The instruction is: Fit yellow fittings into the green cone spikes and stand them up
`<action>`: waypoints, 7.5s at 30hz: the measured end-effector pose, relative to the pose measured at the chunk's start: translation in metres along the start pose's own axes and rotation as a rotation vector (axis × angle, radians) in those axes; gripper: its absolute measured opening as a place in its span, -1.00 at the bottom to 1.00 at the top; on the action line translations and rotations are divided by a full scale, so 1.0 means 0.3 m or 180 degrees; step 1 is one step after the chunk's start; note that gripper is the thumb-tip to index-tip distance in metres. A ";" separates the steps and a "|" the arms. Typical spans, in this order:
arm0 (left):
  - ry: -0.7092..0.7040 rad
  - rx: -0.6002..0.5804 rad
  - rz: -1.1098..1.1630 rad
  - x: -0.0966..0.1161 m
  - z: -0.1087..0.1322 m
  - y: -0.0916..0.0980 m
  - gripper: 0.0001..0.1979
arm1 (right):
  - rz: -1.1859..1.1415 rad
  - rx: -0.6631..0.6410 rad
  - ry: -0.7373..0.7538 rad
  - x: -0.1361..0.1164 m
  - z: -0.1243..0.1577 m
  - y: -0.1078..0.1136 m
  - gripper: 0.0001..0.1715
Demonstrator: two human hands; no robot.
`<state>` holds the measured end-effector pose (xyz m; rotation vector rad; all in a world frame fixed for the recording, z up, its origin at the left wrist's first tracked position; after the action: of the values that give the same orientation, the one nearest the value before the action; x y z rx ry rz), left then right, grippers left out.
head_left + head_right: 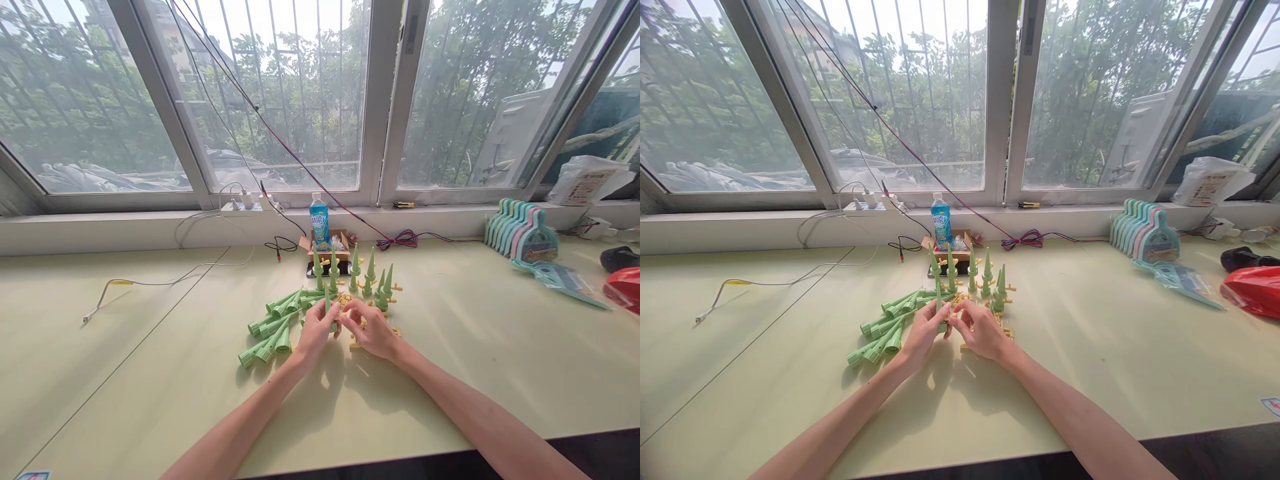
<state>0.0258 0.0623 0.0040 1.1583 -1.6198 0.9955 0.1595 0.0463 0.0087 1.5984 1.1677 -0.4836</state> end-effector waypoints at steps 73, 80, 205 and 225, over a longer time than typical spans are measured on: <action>0.0013 -0.0092 -0.0129 0.025 0.010 -0.013 -0.66 | -0.0009 -0.0218 -0.0131 -0.010 0.002 -0.007 -0.84; 0.0031 -0.0084 -0.0175 0.023 0.009 -0.013 -0.65 | -0.0127 -0.0338 -0.0050 -0.023 0.003 -0.012 -0.87; -0.1196 -0.0361 -0.2020 0.066 0.009 0.006 -0.65 | 0.0023 -0.0343 0.0237 0.000 -0.002 -0.013 -0.64; -0.1730 -0.0586 -0.2954 0.114 0.011 -0.003 -0.85 | 0.0148 0.0428 -0.0104 0.054 -0.014 0.007 -0.72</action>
<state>0.0200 0.0502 0.0358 1.8790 -1.2526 -0.0748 0.1675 0.0572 -0.0014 1.7227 1.0904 -0.5659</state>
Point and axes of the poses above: each hand's wrist, its own z-axis away from the middle knuckle, its own y-axis out of the back of the hand, x = y × z, the point moved 5 cm from there along -z, towards the middle knuckle, and after that the axes turned 10 degrees about -y, right-handed, at the moved point
